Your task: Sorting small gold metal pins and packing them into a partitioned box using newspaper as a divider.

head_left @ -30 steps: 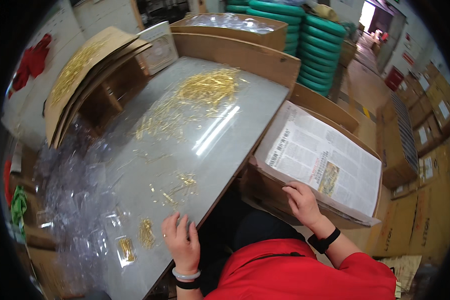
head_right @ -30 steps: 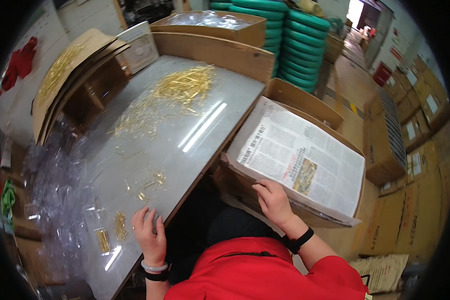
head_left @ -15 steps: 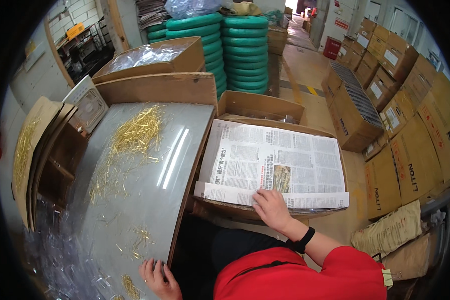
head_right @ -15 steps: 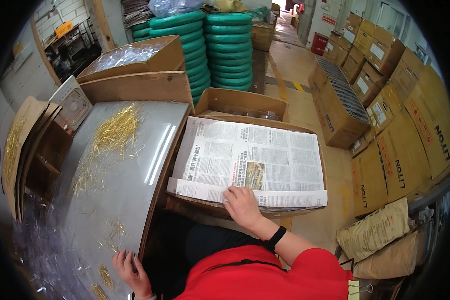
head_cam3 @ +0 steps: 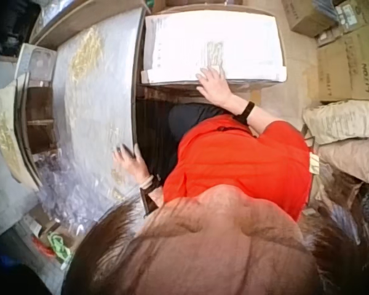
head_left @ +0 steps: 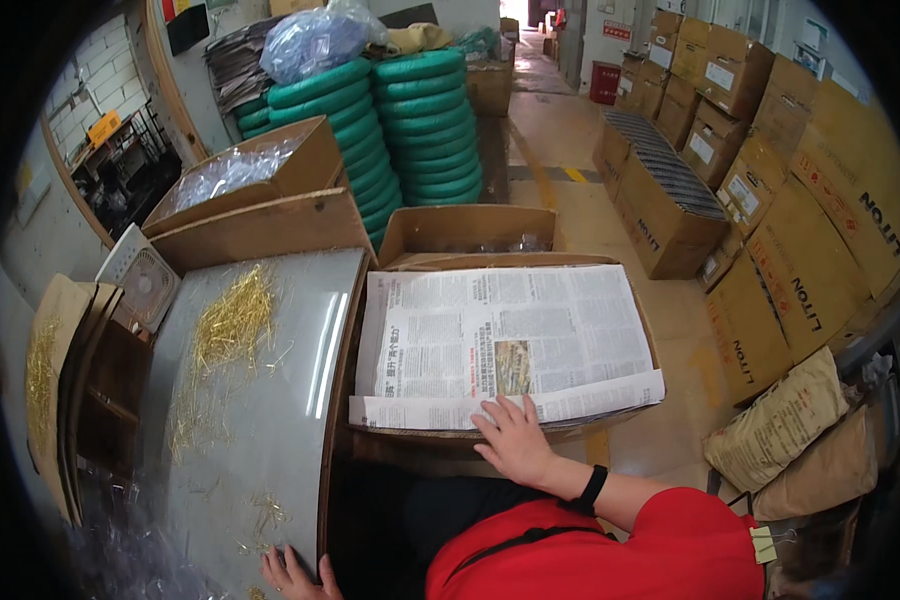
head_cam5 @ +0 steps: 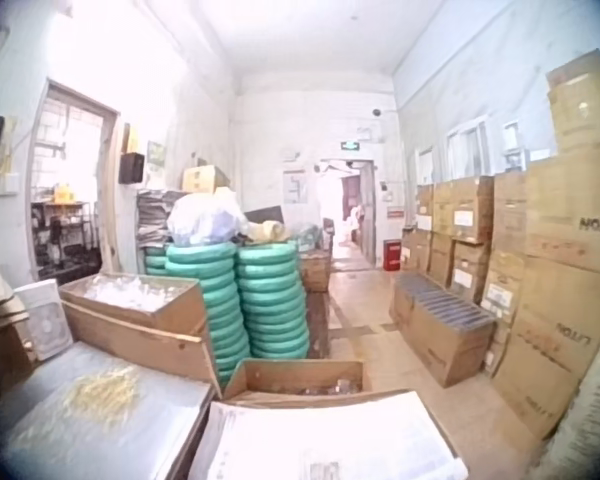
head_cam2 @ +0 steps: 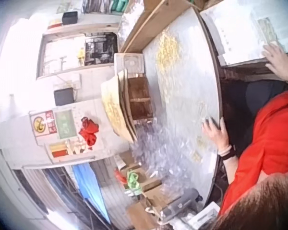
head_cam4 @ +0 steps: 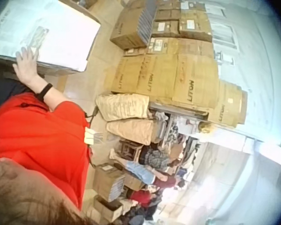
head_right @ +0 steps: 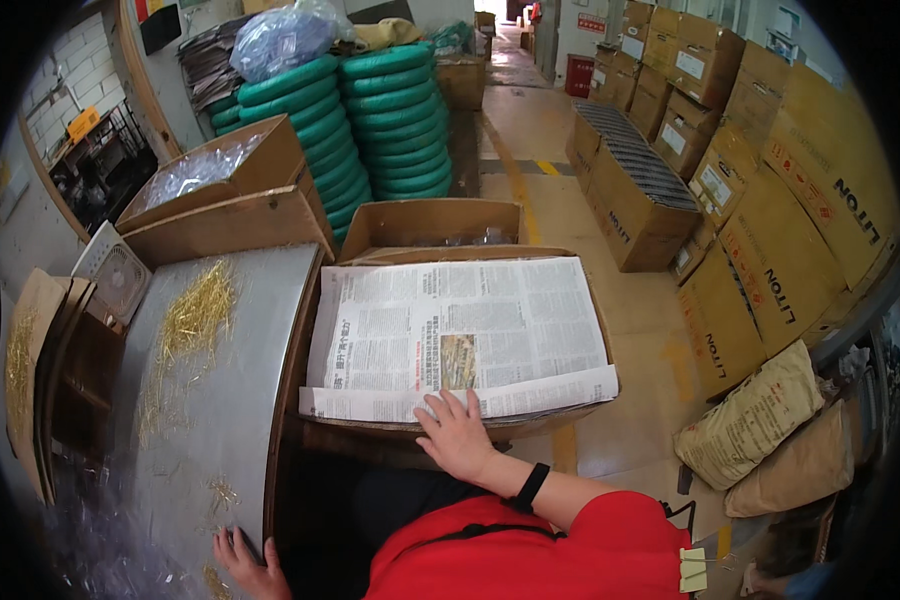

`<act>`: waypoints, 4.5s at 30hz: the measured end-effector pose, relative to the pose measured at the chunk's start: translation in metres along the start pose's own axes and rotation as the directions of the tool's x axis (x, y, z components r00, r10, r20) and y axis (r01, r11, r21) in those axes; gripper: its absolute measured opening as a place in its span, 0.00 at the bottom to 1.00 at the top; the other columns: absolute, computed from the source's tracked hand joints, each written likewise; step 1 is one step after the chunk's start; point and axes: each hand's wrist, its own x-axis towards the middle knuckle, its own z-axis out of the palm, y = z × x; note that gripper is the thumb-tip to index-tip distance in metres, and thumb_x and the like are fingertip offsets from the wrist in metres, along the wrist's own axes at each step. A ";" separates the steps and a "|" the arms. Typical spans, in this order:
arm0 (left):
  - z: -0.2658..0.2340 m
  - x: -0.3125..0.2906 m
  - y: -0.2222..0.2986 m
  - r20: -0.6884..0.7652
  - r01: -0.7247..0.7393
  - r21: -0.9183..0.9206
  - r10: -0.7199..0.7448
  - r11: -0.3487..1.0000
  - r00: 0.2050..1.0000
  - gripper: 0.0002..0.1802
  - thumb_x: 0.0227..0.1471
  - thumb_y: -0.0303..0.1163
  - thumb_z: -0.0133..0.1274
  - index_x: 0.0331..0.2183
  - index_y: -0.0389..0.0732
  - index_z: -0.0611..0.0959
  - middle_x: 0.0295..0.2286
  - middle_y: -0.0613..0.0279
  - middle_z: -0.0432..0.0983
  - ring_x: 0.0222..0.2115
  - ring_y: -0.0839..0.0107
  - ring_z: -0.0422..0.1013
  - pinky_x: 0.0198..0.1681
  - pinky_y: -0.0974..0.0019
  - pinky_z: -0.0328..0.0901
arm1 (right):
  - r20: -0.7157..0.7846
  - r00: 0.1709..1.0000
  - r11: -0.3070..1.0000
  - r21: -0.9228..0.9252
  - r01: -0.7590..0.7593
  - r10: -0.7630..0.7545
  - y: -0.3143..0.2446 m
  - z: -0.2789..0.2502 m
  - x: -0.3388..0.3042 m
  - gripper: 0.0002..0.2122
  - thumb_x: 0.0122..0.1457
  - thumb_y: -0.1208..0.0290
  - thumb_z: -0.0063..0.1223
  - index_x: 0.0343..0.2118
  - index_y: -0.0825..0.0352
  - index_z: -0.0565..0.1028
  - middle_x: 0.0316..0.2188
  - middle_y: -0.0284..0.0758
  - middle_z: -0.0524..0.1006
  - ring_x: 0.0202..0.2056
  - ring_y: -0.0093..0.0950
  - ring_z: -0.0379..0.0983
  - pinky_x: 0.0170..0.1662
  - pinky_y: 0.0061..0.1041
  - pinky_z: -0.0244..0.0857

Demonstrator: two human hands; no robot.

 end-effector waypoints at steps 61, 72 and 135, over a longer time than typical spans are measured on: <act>0.042 -0.011 -0.020 -0.061 0.035 0.251 -0.020 0.967 0.998 0.31 0.45 0.25 0.56 0.53 0.33 0.72 0.55 0.48 0.64 0.61 0.50 0.56 0.67 0.46 0.46 | -0.020 0.753 0.702 0.347 0.622 -0.657 -0.059 -0.042 -0.022 0.19 0.51 0.87 0.52 0.47 0.68 0.74 0.50 0.45 0.71 0.50 0.43 0.68 0.52 0.38 0.65; -0.017 -0.072 -0.012 -0.168 0.125 0.041 -0.117 0.991 0.979 0.44 0.44 0.47 0.66 0.58 0.39 0.69 0.61 0.48 0.57 0.64 0.43 0.47 0.67 0.41 0.37 | 0.019 0.760 0.678 0.467 0.568 -0.650 -0.126 -0.020 0.072 0.33 0.45 0.80 0.62 0.58 0.67 0.65 0.62 0.47 0.59 0.64 0.48 0.54 0.65 0.43 0.51; -0.031 -0.150 -0.065 -0.245 0.437 0.527 -0.362 0.729 0.899 0.50 0.30 0.17 0.55 0.62 0.36 0.63 0.63 0.47 0.53 0.63 0.47 0.52 0.64 0.50 0.52 | 0.979 0.202 0.733 0.162 -0.661 -0.035 0.180 0.127 -0.147 0.19 0.61 0.64 0.53 0.51 0.71 0.74 0.48 0.40 0.77 0.48 0.30 0.73 0.52 0.28 0.65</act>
